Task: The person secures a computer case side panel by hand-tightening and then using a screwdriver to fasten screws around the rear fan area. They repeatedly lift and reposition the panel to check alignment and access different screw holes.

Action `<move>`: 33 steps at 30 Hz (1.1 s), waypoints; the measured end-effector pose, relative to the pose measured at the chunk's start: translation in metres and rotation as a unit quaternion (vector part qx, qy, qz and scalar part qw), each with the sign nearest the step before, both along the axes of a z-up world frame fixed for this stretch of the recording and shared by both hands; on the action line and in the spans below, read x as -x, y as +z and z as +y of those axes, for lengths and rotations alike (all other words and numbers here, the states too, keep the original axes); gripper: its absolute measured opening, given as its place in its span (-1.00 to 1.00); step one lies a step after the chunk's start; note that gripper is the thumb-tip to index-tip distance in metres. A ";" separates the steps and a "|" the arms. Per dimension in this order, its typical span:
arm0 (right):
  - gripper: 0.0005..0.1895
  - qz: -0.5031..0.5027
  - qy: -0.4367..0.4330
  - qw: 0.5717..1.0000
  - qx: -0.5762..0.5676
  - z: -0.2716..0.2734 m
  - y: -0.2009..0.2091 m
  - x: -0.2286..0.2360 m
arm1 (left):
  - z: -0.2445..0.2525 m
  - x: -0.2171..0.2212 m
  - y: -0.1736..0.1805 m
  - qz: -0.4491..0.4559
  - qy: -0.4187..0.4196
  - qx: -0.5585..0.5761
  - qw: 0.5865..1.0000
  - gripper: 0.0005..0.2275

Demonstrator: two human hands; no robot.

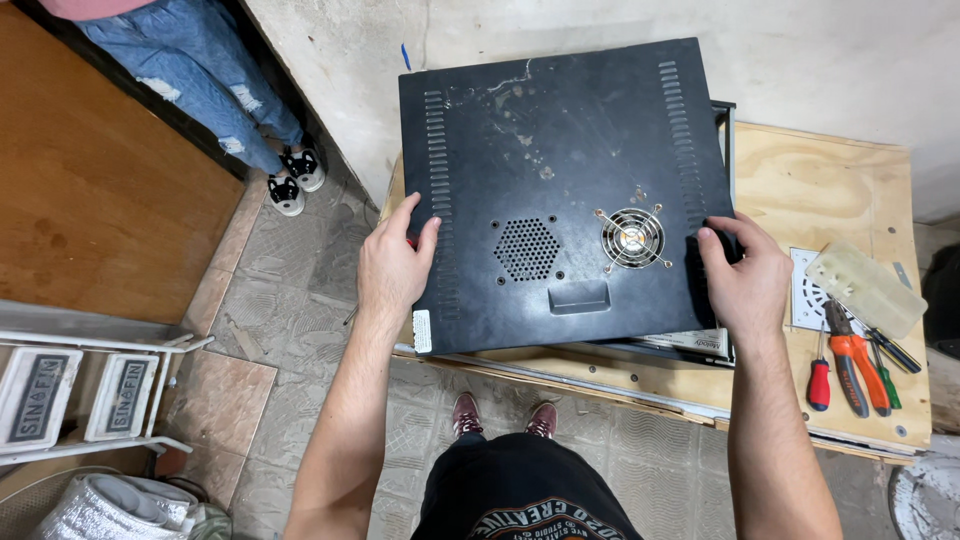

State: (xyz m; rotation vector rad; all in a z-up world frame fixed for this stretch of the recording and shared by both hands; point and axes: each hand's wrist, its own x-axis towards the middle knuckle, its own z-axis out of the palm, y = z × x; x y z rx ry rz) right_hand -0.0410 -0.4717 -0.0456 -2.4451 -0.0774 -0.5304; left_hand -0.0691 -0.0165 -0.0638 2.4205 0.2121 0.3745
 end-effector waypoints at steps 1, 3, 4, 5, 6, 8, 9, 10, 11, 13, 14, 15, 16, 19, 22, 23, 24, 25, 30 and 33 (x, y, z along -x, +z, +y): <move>-0.76 -0.001 0.001 1.000 0.000 0.000 0.000 -0.001 | 0.000 -0.001 -0.002 -0.001 0.001 0.000 1.000 -0.54; -0.75 0.010 -0.004 1.000 -0.005 0.000 -0.002 0.000 | 0.000 -0.001 -0.005 -0.010 -0.002 0.000 1.000 -0.54; -0.75 0.011 -0.003 1.000 -0.005 0.000 -0.001 0.000 | 0.000 -0.002 -0.005 -0.010 -0.001 0.000 1.000 -0.54; -0.75 0.016 -0.008 1.000 -0.006 0.001 0.000 0.000 | 0.001 -0.002 -0.005 -0.011 -0.002 -0.001 1.000 -0.55; -0.74 0.022 -0.012 1.000 -0.007 0.002 0.000 0.001 | 0.001 -0.002 -0.006 -0.013 -0.004 -0.002 1.000 -0.55; -0.75 0.024 -0.009 1.000 -0.010 0.002 -0.001 0.001 | 0.002 -0.004 -0.007 -0.012 -0.006 -0.003 1.000 -0.55; -0.76 0.024 -0.006 1.000 -0.014 0.002 -0.001 0.000 | 0.003 -0.006 -0.008 -0.014 -0.009 -0.004 1.000 -0.55; -0.76 0.024 -0.005 1.000 -0.013 0.003 0.000 0.000 | 0.002 -0.006 -0.007 -0.014 -0.008 -0.004 1.000 -0.55; -0.75 0.035 -0.013 0.999 -0.017 0.003 0.000 0.000 | 0.002 -0.005 -0.007 -0.009 -0.006 -0.004 1.000 -0.55; -0.73 0.045 -0.018 0.999 -0.021 0.003 0.001 0.001 | 0.000 -0.005 -0.006 -0.004 -0.002 -0.004 1.000 -0.54; -0.73 0.051 -0.025 0.998 -0.029 0.001 0.000 0.001 | -0.001 -0.005 -0.006 -0.010 -0.005 -0.008 1.000 -0.55; -0.73 0.058 -0.031 0.997 -0.037 0.001 0.001 0.002 | -0.001 -0.004 -0.006 -0.014 -0.008 -0.012 1.000 -0.55; -0.73 0.059 -0.030 0.997 -0.036 0.000 0.001 0.002 | -0.002 -0.003 -0.004 -0.013 -0.007 -0.010 1.000 -0.55; -0.70 0.053 -0.032 0.998 -0.026 -0.002 -0.001 0.002 | -0.004 -0.003 -0.002 -0.002 -0.006 -0.007 1.000 -0.54; -0.72 0.062 -0.038 0.997 -0.038 -0.001 -0.001 0.002 | -0.004 -0.003 -0.005 -0.012 -0.007 -0.012 1.000 -0.55; -0.72 0.062 -0.040 0.997 -0.038 -0.001 -0.001 0.003 | -0.003 -0.003 -0.006 -0.015 -0.004 -0.010 1.000 -0.55; -0.71 0.063 -0.043 0.996 -0.037 -0.001 -0.002 0.003 | -0.003 -0.002 -0.008 -0.018 -0.002 -0.007 1.000 -0.56; -0.71 0.063 -0.042 0.996 -0.036 -0.002 -0.002 0.003 | -0.004 -0.003 -0.007 -0.018 -0.001 -0.007 1.000 -0.56; -0.73 0.049 -0.028 0.998 -0.041 -0.005 -0.005 0.003 | -0.007 -0.001 -0.003 -0.014 -0.001 -0.005 1.000 -0.55; -0.72 0.057 -0.037 0.997 -0.039 -0.005 -0.002 0.003 | -0.007 -0.001 -0.002 -0.018 -0.002 0.000 1.000 -0.55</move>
